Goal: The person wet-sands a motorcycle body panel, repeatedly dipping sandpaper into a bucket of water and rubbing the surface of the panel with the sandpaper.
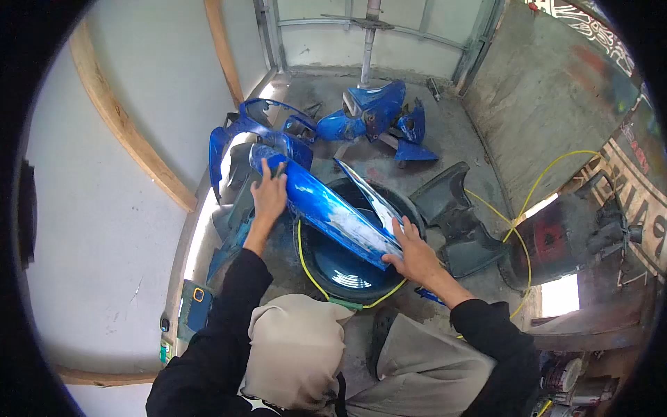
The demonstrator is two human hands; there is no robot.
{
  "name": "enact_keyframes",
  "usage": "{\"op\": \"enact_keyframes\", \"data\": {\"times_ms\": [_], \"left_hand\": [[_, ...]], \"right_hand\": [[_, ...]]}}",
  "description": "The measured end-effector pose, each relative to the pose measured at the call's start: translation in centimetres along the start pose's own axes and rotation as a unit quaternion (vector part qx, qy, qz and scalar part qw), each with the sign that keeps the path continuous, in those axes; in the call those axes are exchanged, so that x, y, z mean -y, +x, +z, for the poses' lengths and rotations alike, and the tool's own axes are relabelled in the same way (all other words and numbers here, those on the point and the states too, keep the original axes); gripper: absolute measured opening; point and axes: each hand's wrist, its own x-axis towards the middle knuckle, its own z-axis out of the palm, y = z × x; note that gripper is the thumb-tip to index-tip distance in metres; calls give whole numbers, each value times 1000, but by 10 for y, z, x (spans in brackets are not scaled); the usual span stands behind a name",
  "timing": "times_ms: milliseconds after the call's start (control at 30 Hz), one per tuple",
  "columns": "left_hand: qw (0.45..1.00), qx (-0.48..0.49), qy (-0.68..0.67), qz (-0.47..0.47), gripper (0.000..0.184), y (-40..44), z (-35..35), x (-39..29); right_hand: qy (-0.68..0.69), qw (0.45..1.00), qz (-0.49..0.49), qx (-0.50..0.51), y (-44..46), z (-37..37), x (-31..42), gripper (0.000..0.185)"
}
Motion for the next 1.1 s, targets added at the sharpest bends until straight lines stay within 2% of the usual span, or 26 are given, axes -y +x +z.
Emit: {"op": "enact_keyframes", "data": {"times_ms": [33,167,233,300,367,500,567,600,667,700,767,833,900,967,1033,1100], "left_hand": [[995,22,-45,-85,48,10,0,5],[998,-9,-19,-61,47,6,10,0],[997,-28,24,68,50,-33,10,-24],[994,-17,-10,112,50,-72,3,-54],[991,-11,-22,130,49,-78,-3,-57],[990,-55,50,116,46,-18,4,-14],[998,8,-22,-57,46,8,-1,2],[998,6,-22,-55,46,11,5,2],[998,-51,-7,-42,48,9,20,5],[998,-48,-5,-40,48,-2,22,-2],[993,-75,32,85,48,-41,21,-32],[991,-35,-4,131,48,-75,3,-62],[991,-26,-3,128,48,-75,0,-60],[995,-39,12,91,48,-46,0,-40],[993,-67,35,95,47,-10,11,-10],[998,-22,-12,-49,46,13,10,5]], "right_hand": [[8,1000,-5,0,1,0,0,100],[6,1000,-10,-7,3,6,-4,100],[-6,1000,-1,-4,2,5,-3,100],[-9,1000,2,2,1,5,-3,100],[-14,1000,4,7,1,3,-1,100],[-7,1000,4,5,2,4,-3,100],[2,1000,-6,-10,1,5,-4,100],[-3,1000,-10,-13,1,4,-3,100],[-6,1000,-13,-14,2,4,-3,100],[-8,1000,-7,-13,2,5,-3,100],[-13,1000,0,-7,1,7,-3,100],[-17,1000,-15,-17,1,6,-4,100],[-12,1000,-6,-8,2,5,-2,100],[-8,1000,1,-5,1,4,-1,100],[-4,1000,-9,-6,1,3,-2,100],[0,1000,-11,-7,1,2,-1,100]]}}
